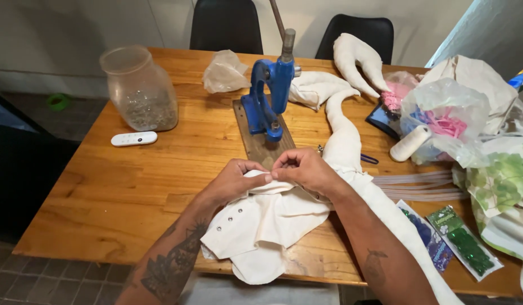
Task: Attaching metal snaps to a leather garment using a hand press and pliers
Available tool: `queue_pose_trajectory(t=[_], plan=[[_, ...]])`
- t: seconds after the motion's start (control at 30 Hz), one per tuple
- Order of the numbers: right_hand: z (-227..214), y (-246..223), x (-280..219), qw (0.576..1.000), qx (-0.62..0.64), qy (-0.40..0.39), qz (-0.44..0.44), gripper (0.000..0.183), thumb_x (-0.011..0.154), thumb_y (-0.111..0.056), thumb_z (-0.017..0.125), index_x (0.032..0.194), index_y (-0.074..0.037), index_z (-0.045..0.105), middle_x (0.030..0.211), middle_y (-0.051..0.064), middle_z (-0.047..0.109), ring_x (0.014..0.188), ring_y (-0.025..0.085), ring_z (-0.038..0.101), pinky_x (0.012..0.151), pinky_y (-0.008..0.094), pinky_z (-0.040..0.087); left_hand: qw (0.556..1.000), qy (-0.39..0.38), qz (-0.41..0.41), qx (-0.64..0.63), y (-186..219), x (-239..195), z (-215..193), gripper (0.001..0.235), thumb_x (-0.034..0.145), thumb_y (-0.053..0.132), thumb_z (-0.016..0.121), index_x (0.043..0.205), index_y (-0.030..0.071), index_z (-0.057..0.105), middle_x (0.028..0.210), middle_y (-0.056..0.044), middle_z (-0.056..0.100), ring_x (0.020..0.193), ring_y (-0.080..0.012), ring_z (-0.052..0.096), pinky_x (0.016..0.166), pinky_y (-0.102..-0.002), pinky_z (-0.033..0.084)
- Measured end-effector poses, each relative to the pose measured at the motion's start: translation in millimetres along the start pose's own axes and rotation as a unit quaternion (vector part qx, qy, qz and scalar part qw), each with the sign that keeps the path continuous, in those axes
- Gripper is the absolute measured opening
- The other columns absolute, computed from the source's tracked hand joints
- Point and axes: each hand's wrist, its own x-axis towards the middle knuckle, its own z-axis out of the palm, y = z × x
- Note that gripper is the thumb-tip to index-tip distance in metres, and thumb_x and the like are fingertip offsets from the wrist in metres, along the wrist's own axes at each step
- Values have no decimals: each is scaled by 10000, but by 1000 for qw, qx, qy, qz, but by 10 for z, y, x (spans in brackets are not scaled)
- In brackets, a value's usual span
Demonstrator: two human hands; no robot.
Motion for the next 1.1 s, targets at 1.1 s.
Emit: queue_pose_trajectory(t=[1.1], plan=[[97,-186,-164,998,-57,-1,15,172,809,-52,824,978,-24,803,738,15,696,690,81,571,623,193,468,994,101,0,-51,-35,-2,82,207,785,145,877,926,24,786,682,-39,718,560,-61,632,502,-156,484]])
